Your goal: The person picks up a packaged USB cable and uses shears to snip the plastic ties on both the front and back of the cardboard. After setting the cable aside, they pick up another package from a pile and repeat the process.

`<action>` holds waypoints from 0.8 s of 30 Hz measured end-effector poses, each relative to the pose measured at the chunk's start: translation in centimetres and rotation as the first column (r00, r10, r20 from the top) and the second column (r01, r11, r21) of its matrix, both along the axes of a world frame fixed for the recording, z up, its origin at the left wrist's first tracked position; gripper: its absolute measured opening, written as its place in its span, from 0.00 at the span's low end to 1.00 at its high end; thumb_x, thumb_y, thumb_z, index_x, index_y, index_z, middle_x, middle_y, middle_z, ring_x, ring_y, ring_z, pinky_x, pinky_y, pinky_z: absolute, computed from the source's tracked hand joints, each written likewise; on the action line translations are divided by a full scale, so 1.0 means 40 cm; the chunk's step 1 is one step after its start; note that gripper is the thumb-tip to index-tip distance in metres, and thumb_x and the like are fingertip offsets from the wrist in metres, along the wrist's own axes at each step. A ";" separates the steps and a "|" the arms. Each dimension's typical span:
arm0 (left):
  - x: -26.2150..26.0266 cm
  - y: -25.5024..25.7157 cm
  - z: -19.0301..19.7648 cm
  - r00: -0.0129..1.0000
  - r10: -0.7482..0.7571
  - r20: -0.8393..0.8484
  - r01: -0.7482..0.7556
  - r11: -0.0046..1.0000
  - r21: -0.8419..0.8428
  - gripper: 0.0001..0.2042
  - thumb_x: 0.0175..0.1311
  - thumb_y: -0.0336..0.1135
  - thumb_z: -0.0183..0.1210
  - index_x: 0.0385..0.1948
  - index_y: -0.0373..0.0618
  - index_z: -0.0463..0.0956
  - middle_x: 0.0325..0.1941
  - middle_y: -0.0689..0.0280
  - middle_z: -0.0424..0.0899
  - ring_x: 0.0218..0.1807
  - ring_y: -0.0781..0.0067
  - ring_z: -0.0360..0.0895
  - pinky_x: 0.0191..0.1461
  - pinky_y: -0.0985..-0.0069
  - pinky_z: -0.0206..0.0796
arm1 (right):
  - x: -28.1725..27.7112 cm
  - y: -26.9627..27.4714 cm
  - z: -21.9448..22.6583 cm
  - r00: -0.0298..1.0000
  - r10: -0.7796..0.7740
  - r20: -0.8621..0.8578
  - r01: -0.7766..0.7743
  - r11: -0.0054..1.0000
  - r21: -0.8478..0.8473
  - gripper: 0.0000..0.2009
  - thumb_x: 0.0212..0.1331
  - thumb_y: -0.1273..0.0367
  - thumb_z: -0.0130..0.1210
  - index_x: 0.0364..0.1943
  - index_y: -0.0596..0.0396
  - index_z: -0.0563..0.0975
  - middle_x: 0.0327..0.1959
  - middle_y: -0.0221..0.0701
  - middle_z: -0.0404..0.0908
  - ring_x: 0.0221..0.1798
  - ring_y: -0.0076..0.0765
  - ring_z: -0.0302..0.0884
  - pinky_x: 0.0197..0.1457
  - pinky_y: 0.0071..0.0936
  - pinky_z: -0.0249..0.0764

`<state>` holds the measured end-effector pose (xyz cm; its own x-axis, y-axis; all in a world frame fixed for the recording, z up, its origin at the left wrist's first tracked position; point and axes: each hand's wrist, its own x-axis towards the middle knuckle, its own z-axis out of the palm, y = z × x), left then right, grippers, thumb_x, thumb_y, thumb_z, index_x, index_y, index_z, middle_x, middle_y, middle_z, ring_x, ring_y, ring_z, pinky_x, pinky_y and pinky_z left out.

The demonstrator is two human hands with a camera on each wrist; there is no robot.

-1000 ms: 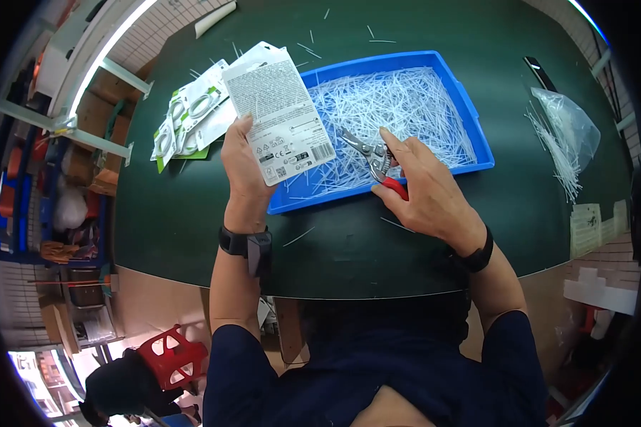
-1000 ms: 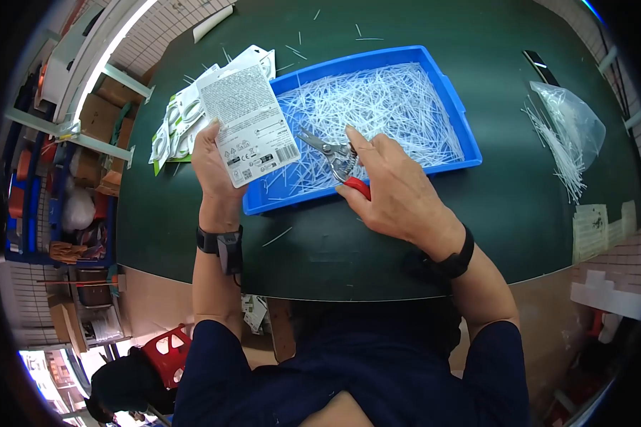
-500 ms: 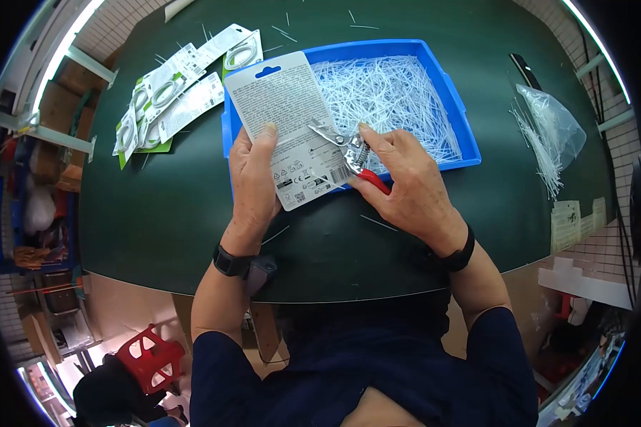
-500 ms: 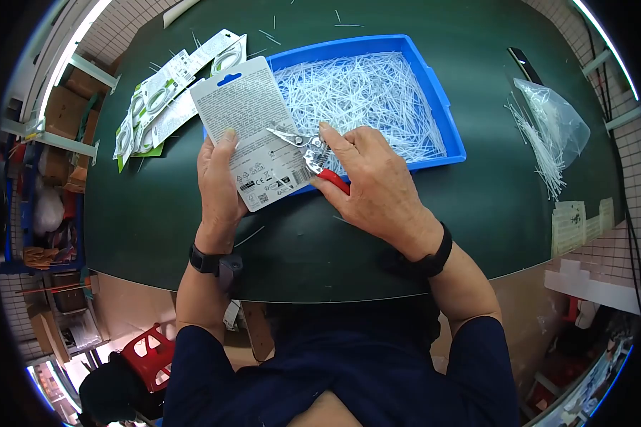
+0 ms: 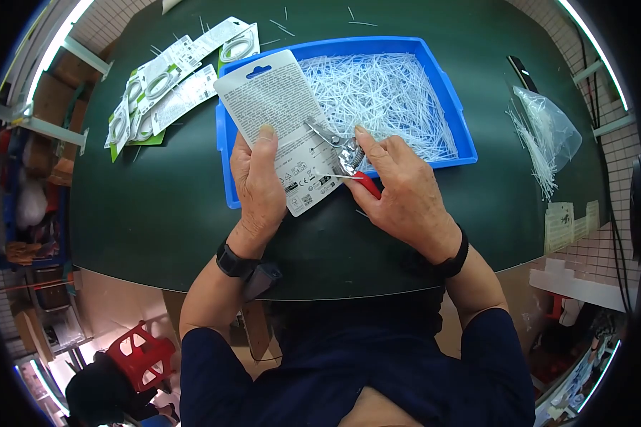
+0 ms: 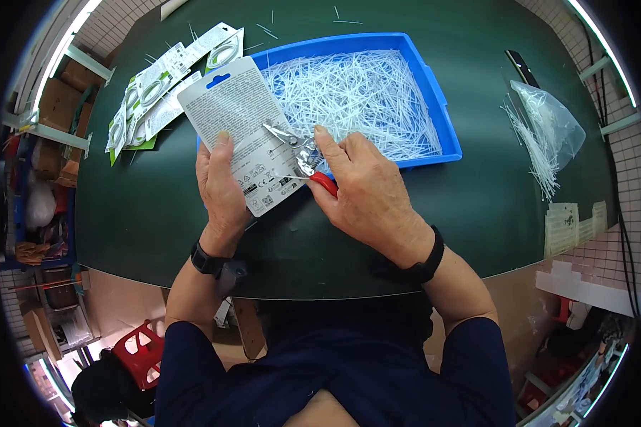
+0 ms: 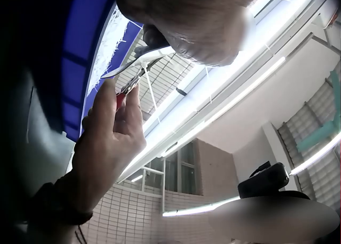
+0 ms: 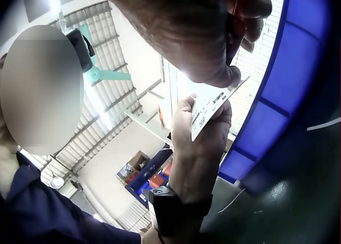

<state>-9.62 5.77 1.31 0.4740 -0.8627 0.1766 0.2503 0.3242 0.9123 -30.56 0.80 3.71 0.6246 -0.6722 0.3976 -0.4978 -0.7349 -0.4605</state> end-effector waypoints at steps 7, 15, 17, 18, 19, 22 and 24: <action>0.006 -0.020 -0.017 0.998 0.042 -0.041 -0.038 0.995 0.097 0.21 0.82 0.37 0.49 0.68 0.31 0.69 0.61 0.54 0.83 0.58 0.72 0.81 0.65 0.71 0.73 | -0.003 0.000 -0.026 1.000 0.008 0.008 -0.008 0.998 0.067 0.33 0.55 0.69 0.74 0.67 0.60 0.77 0.38 0.39 0.80 0.33 0.41 0.79 0.38 0.35 0.78; 0.067 -0.038 -0.012 0.966 0.138 -0.216 -0.138 0.990 0.016 0.20 0.81 0.38 0.48 0.66 0.33 0.68 0.58 0.56 0.84 0.53 0.69 0.86 0.58 0.71 0.80 | -0.008 -0.005 0.002 0.991 0.133 -0.033 -0.126 0.977 0.171 0.33 0.52 0.70 0.74 0.67 0.54 0.79 0.37 0.36 0.79 0.33 0.39 0.78 0.39 0.34 0.77; 0.059 -0.038 -0.013 0.966 0.139 -0.216 -0.138 0.990 0.020 0.20 0.81 0.38 0.48 0.66 0.33 0.68 0.57 0.56 0.84 0.53 0.68 0.86 0.57 0.71 0.80 | -0.009 -0.004 0.002 0.991 0.132 0.000 -0.130 0.977 0.169 0.33 0.51 0.70 0.75 0.66 0.53 0.79 0.37 0.36 0.79 0.33 0.39 0.78 0.40 0.34 0.76; 0.053 -0.038 -0.013 0.966 0.136 -0.219 -0.134 0.991 0.026 0.20 0.81 0.38 0.48 0.65 0.33 0.68 0.57 0.56 0.84 0.52 0.68 0.86 0.57 0.71 0.80 | -0.009 -0.003 0.004 0.992 0.128 -0.002 -0.125 0.977 0.172 0.33 0.51 0.70 0.75 0.66 0.53 0.79 0.37 0.36 0.79 0.33 0.39 0.78 0.40 0.34 0.76; 0.048 -0.038 -0.013 0.966 0.132 -0.222 -0.129 0.991 0.030 0.20 0.81 0.38 0.48 0.65 0.33 0.68 0.57 0.55 0.84 0.52 0.68 0.86 0.56 0.71 0.80 | -0.008 -0.001 0.005 0.992 0.125 -0.004 -0.122 0.977 0.173 0.33 0.51 0.70 0.74 0.66 0.53 0.79 0.37 0.36 0.78 0.34 0.39 0.78 0.40 0.34 0.76; 0.042 -0.031 -0.011 0.964 0.101 -0.247 -0.093 0.995 0.045 0.20 0.82 0.38 0.48 0.65 0.34 0.68 0.56 0.55 0.84 0.52 0.68 0.87 0.55 0.71 0.81 | -0.005 0.004 0.002 0.993 0.119 -0.002 -0.117 0.978 0.175 0.33 0.52 0.70 0.74 0.66 0.53 0.79 0.37 0.36 0.78 0.34 0.39 0.78 0.40 0.34 0.76; 0.041 -0.027 -0.013 0.962 0.087 -0.259 -0.076 0.996 0.052 0.20 0.82 0.38 0.48 0.65 0.34 0.68 0.56 0.55 0.84 0.52 0.68 0.87 0.55 0.71 0.81 | -0.005 0.004 0.000 0.993 0.120 -0.002 -0.118 0.978 0.170 0.32 0.52 0.71 0.74 0.66 0.53 0.79 0.36 0.36 0.78 0.34 0.39 0.78 0.40 0.34 0.76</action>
